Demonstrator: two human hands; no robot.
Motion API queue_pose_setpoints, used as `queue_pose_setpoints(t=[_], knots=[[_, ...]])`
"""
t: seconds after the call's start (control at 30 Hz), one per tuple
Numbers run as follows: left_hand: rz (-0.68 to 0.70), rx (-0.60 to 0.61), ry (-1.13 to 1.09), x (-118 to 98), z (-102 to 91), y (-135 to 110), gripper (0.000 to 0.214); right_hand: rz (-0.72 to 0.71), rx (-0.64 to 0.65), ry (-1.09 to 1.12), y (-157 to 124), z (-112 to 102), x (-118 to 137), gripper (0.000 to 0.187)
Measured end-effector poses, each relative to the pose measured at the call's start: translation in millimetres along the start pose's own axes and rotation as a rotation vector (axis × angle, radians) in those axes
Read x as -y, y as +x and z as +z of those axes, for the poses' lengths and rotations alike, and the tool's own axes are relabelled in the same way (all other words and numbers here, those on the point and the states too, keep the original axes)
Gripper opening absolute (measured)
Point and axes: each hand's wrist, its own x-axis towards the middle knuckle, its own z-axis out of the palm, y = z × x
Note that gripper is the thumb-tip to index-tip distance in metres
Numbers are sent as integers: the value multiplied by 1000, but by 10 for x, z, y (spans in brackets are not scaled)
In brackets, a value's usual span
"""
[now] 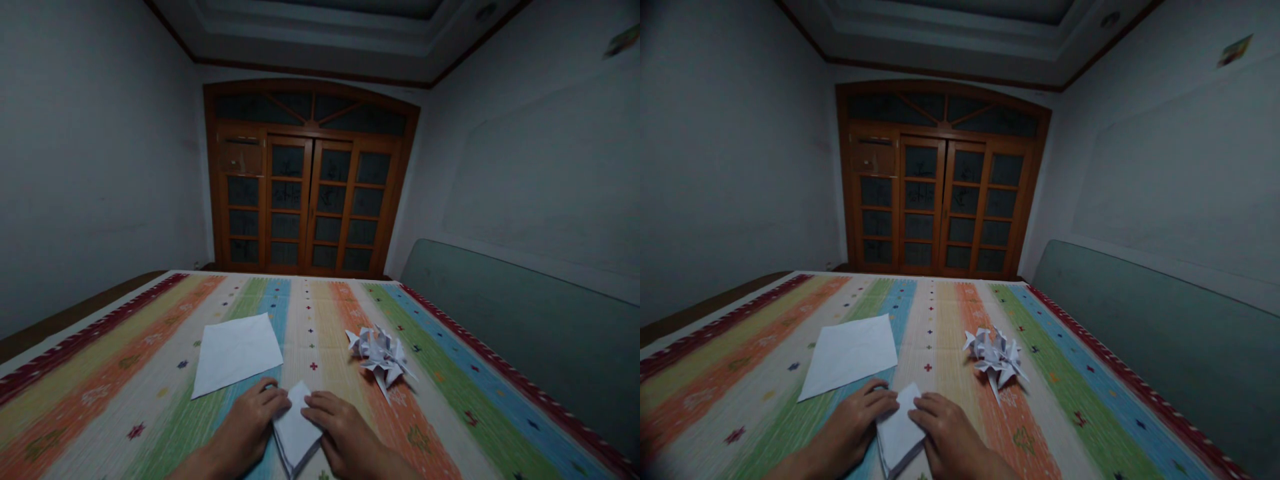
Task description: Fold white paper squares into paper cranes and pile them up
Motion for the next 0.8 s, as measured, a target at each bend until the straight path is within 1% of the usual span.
queue_pose_setpoints(t=[0.13, 0.23, 0.3, 0.4, 0.53, 0.7, 0.8], knots=[[97, 92, 20, 67, 10, -62, 73, 29, 84, -24, -20, -107, 56, 65], [98, 158, 0, 71, -30, -85, 82, 26, 121, -29, -15, -152, 65, 70], [94, 192, -12, 68, -64, -93, 84, 26, 126, -29, -8, -153, 49, 70], [98, 225, -24, 76, -103, -96, 81, 33, 127, -29, -2, -130, 7, 73], [107, 211, -55, 96, -135, -85, 77, 46, 136, -10, 1, -141, -24, 75], [109, 203, -70, 77, -197, -49, 66, 35, 208, 40, 9, -264, 18, 71], [109, 199, -61, 46, -253, -28, 55, 67, 273, 50, 25, -329, 56, 69]])
